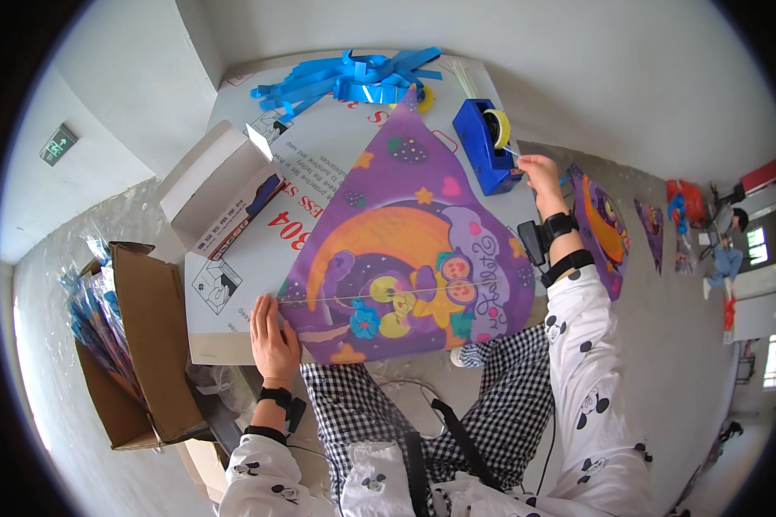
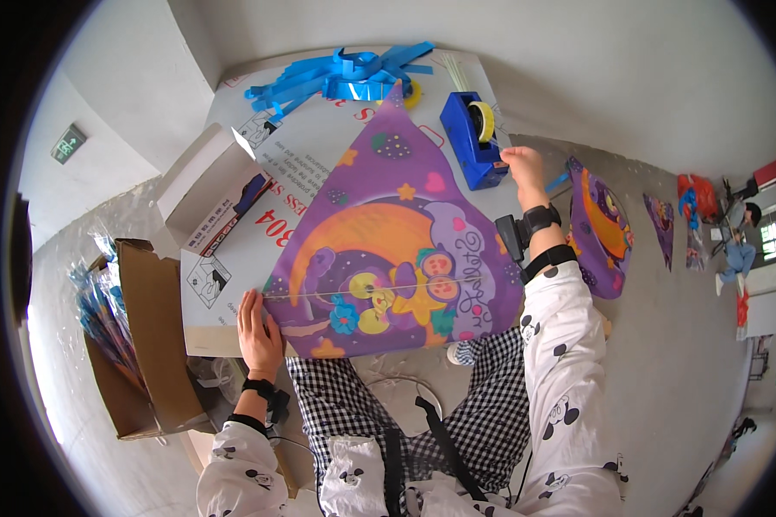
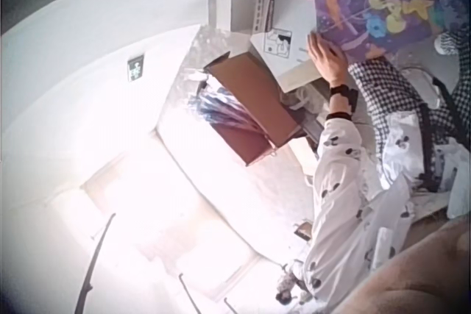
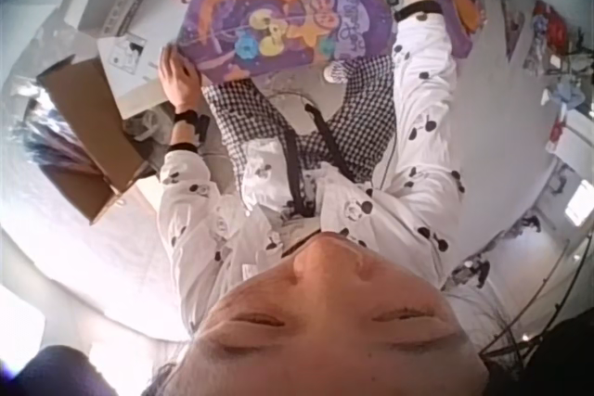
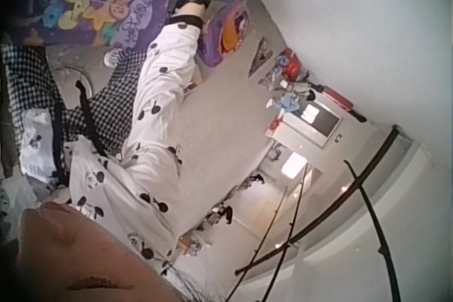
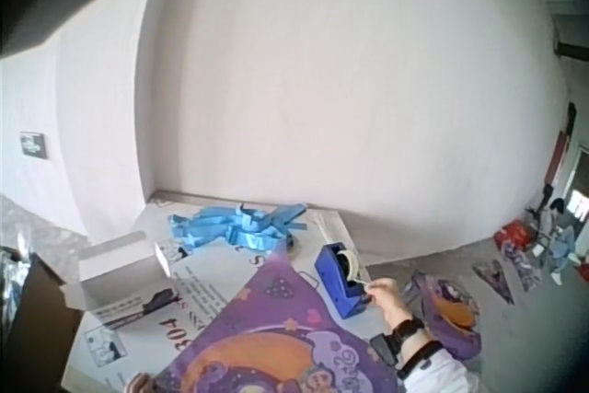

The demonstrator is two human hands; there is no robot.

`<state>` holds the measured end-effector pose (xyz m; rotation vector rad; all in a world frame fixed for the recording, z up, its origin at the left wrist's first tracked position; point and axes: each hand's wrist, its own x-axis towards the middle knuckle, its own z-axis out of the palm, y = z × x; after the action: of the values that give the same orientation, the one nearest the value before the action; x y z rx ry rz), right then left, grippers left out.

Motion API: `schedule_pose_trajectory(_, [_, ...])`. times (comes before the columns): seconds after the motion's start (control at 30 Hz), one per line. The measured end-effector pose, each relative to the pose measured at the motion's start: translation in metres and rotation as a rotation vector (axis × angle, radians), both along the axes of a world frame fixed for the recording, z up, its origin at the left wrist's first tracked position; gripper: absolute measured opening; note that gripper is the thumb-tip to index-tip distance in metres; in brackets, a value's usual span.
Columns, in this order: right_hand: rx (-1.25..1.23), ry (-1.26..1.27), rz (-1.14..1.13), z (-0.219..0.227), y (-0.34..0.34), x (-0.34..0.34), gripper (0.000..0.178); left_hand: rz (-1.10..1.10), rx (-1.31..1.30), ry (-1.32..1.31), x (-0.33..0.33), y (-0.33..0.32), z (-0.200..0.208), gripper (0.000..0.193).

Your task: The person is assembling a kite by attaching thin rods and securing them with tape.

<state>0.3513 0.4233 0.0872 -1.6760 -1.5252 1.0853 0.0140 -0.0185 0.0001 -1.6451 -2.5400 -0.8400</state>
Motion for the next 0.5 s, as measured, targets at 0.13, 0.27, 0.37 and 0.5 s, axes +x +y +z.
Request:
schedule_pose_trajectory(0.13, [0.132,0.056,0.001,0.002,-0.001,-0.006,0.013,-0.003,0.010,0.010,-0.001,-0.001,-0.001,0.042])
schedule_pose_trajectory(0.27, [-0.054,0.107,-0.034,0.005,0.005,0.005,0.010,-0.008,0.021,0.001,0.001,0.001,0.000,0.042])
schedule_pose_trajectory(0.37, [-0.210,0.228,-0.024,0.007,0.004,0.004,0.010,-0.001,0.018,-0.004,0.000,0.000,0.000,0.041])
schedule_pose_trajectory(0.5, [-0.249,0.366,-0.133,0.004,-0.002,-0.002,0.009,0.002,0.017,0.009,-0.001,-0.001,-0.001,0.041])
